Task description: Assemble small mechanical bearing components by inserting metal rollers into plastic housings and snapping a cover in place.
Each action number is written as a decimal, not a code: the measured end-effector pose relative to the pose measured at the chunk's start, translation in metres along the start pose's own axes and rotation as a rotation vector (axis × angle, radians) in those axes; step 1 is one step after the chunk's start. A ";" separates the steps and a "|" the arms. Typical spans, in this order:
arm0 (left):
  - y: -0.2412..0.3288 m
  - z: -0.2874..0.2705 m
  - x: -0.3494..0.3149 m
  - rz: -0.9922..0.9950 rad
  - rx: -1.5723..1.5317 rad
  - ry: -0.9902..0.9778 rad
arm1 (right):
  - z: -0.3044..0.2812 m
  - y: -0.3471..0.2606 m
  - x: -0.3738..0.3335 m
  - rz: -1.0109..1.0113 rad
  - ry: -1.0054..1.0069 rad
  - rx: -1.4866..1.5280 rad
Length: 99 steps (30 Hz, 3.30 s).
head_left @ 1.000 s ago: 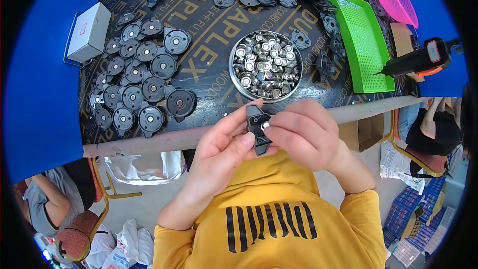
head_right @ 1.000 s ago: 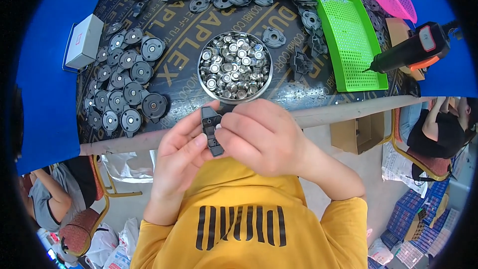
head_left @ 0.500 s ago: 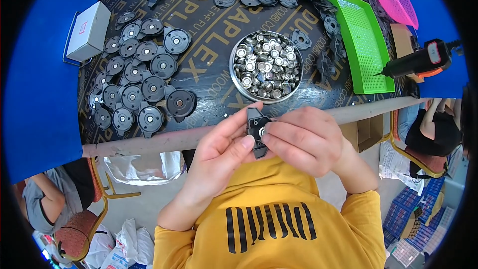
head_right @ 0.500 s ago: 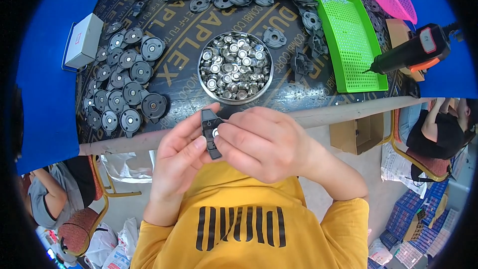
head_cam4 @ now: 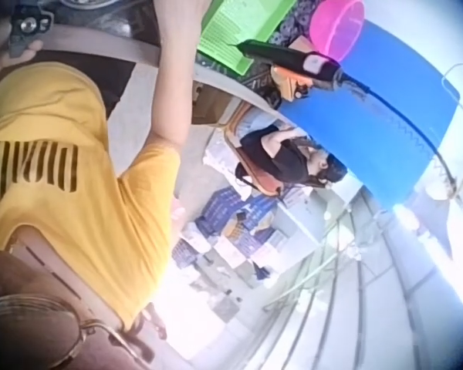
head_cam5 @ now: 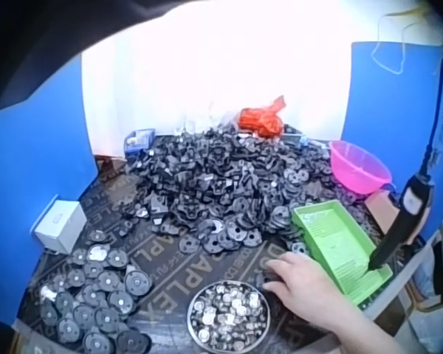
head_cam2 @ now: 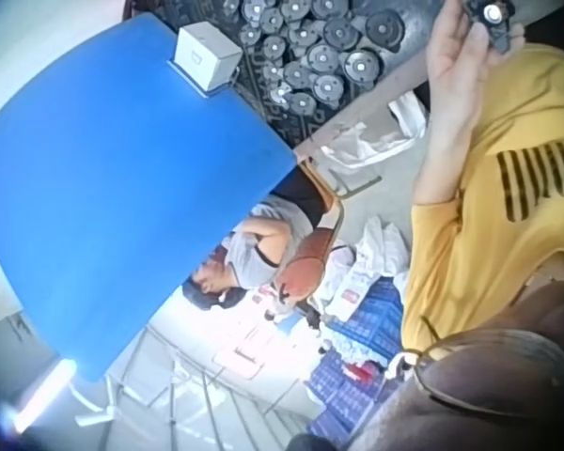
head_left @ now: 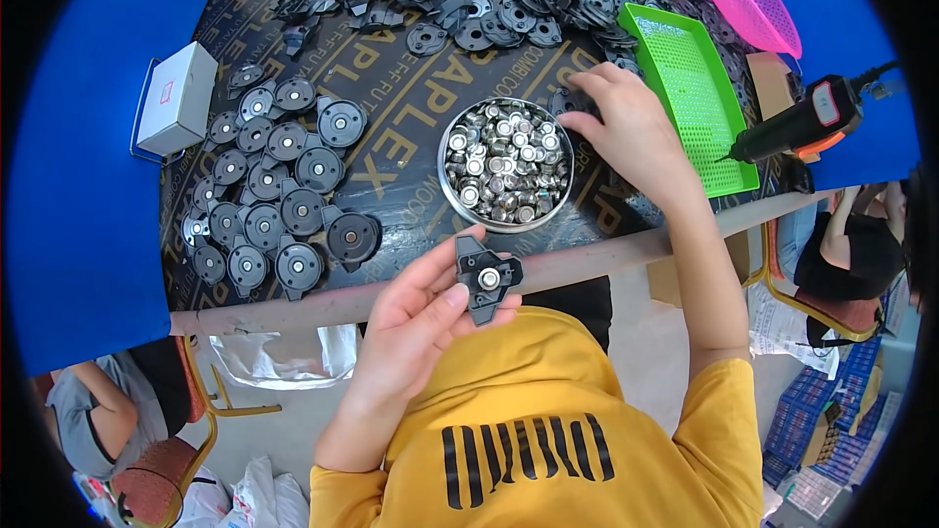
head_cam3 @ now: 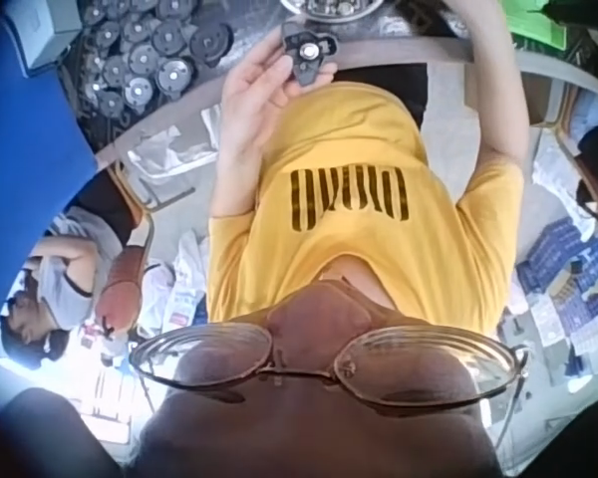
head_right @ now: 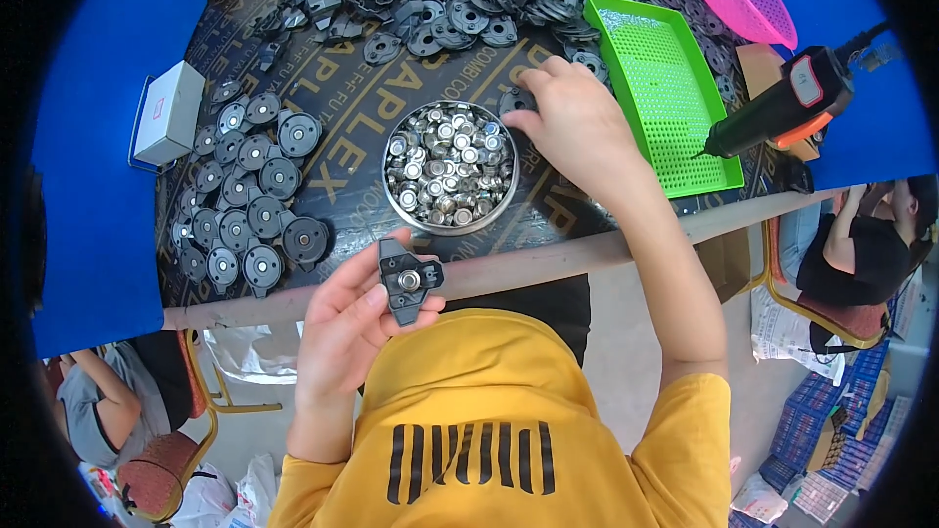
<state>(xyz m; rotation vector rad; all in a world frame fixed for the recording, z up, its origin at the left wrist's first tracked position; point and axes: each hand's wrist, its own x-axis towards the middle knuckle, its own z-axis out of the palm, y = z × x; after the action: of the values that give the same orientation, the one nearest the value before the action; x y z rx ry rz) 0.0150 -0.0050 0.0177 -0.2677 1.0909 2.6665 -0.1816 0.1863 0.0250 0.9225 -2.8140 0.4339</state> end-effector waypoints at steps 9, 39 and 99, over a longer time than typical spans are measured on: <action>0.000 0.004 0.001 0.012 -0.004 0.009 | 0.001 0.007 0.010 0.226 -0.083 0.323; -0.007 0.009 -0.004 0.056 0.017 -0.044 | -0.002 -0.078 -0.095 -0.709 0.336 0.261; 0.191 -0.076 0.213 0.459 2.051 -0.090 | -0.101 -0.117 -0.046 -1.311 0.774 -0.081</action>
<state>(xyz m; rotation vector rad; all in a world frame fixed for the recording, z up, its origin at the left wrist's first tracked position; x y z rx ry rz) -0.2382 -0.1569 0.0347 0.5222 3.0951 0.5210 -0.0699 0.1545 0.1368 1.7706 -1.1586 0.3263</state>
